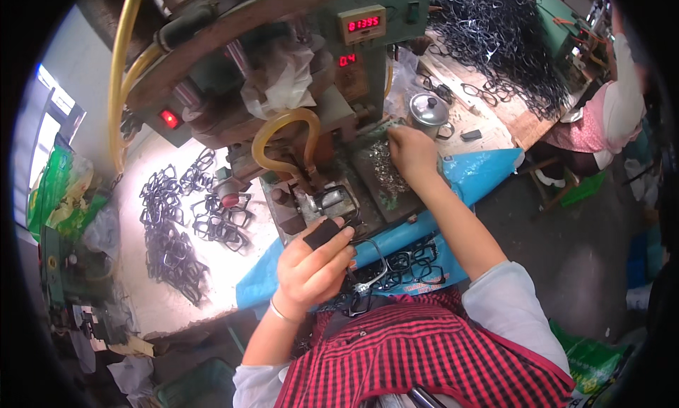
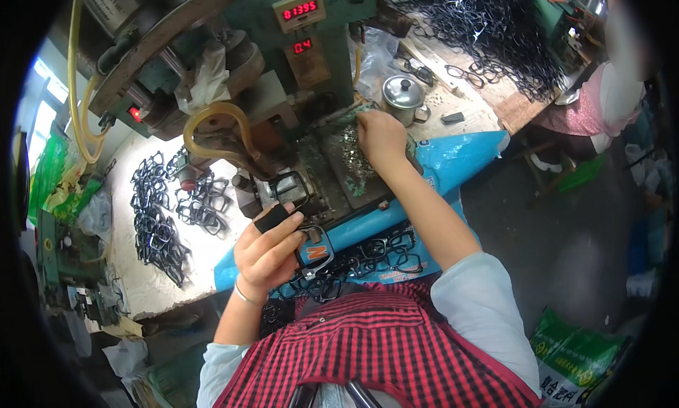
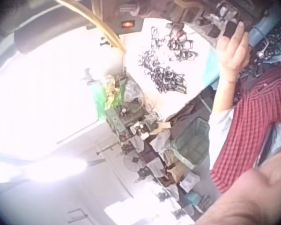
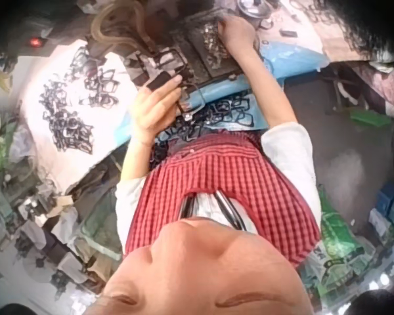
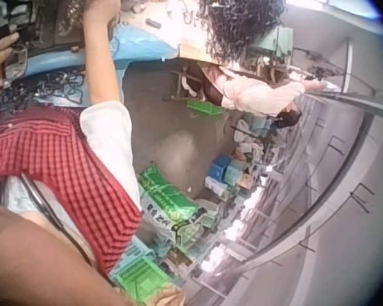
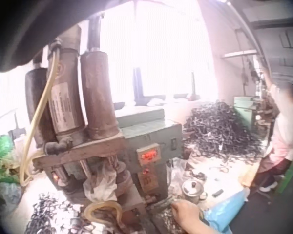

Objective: The person assembles eyeglasses by inserting small metal components into the frame using a press machine. They repeatedly pick up frames, place them in the machine, operate the press, and then remove the assembled frames.

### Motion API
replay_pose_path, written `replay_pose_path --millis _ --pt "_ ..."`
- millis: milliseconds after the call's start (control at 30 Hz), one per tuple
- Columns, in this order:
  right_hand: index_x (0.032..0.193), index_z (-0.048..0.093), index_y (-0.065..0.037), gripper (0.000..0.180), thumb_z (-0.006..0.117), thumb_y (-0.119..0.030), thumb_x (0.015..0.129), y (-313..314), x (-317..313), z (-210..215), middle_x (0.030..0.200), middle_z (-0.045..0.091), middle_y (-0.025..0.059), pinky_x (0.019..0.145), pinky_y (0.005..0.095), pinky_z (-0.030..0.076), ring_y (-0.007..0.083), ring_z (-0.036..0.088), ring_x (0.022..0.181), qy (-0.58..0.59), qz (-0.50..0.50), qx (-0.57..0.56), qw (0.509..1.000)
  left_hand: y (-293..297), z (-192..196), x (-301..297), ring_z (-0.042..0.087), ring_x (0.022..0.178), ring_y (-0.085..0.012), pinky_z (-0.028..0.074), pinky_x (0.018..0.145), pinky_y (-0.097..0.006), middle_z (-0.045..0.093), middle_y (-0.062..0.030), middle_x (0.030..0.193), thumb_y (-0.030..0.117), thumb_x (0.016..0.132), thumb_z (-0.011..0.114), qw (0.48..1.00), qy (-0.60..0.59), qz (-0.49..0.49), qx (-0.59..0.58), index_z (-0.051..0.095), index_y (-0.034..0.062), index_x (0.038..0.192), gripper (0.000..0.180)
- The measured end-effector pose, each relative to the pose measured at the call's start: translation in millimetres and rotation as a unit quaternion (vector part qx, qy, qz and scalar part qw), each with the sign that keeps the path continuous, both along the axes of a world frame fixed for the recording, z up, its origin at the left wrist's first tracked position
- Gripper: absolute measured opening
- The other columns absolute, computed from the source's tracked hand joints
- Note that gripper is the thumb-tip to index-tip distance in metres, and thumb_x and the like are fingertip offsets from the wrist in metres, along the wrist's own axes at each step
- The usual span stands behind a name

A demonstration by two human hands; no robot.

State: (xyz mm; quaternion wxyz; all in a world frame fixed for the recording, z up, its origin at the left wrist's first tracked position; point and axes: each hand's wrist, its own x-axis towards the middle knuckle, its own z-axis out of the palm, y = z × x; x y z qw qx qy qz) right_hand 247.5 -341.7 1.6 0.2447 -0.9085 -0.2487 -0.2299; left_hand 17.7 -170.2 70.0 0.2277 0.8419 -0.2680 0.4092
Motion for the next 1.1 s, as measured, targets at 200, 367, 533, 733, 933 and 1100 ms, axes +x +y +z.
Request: replay_pose_path --millis 200,367,533,733,933,1100 --pt "0.100 0.073 -0.006 0.015 0.065 -0.011 0.089 -13 -64 8 0.092 0.072 0.0086 0.072 0.0293 0.052 0.0157 0.067 0.083 0.136 0.054 0.288 0.946 33 -50 -66 0.066 0.103 -0.0335 0.050 0.091 -0.041 0.068 -0.0176 0.110 -0.007 0.081 0.066 0.945 -0.011 0.305 -0.117 0.064 0.0007 0.106 0.026" --pt "0.105 0.070 -0.003 0.014 0.063 -0.007 0.093 -19 -53 -11 0.093 0.067 0.0006 0.074 0.0199 0.045 0.0061 0.059 0.084 0.259 0.071 0.603 0.751 152 -46 -42 0.059 0.106 -0.0311 0.045 0.094 -0.040 0.066 -0.0133 0.109 0.005 0.083 0.069 0.852 0.036 0.493 -0.173 0.067 0.0040 0.097 0.015" --pt "0.102 0.068 -0.003 0.012 0.066 -0.006 0.091 15 -60 5 0.092 0.068 -0.0002 0.074 0.0195 0.046 0.0050 0.059 0.082 0.258 0.122 0.517 0.807 222 -74 15 0.059 0.096 -0.0324 0.047 0.084 -0.042 0.064 -0.0111 0.097 0.028 0.082 0.073 0.781 0.180 0.593 -0.082 0.069 0.0084 0.087 0.021" --pt "0.095 0.071 -0.001 0.013 0.071 -0.004 0.082 -10 -65 8 0.089 0.070 0.0079 0.075 0.0283 0.050 0.0161 0.066 0.083 0.164 0.079 0.345 0.921 219 -118 57 0.065 0.096 -0.0317 0.053 0.080 -0.041 0.068 -0.0137 0.100 0.046 0.074 0.076 0.700 0.232 0.674 0.040 0.076 0.0085 0.089 0.040" --pt "0.086 0.071 -0.002 0.011 0.071 0.000 0.076 -60 -89 17 0.083 0.068 0.0080 0.074 0.0312 0.050 0.0210 0.065 0.081 0.122 0.026 0.280 0.952 200 -105 9 0.060 0.071 -0.0223 0.046 0.064 -0.035 0.065 -0.0094 0.081 0.022 0.082 0.069 0.802 0.173 0.520 -0.238 0.072 0.0018 0.086 0.021" --pt "0.089 0.073 -0.003 0.013 0.072 -0.002 0.076 -37 -104 68 0.088 0.070 0.0092 0.076 0.0302 0.050 0.0203 0.066 0.083 0.274 0.172 0.307 0.895 152 -57 -3 0.060 0.065 -0.0111 0.044 0.054 -0.022 0.063 -0.0060 0.083 0.017 0.099 0.058 0.788 0.135 0.232 -0.554 0.061 0.0003 0.099 0.017"
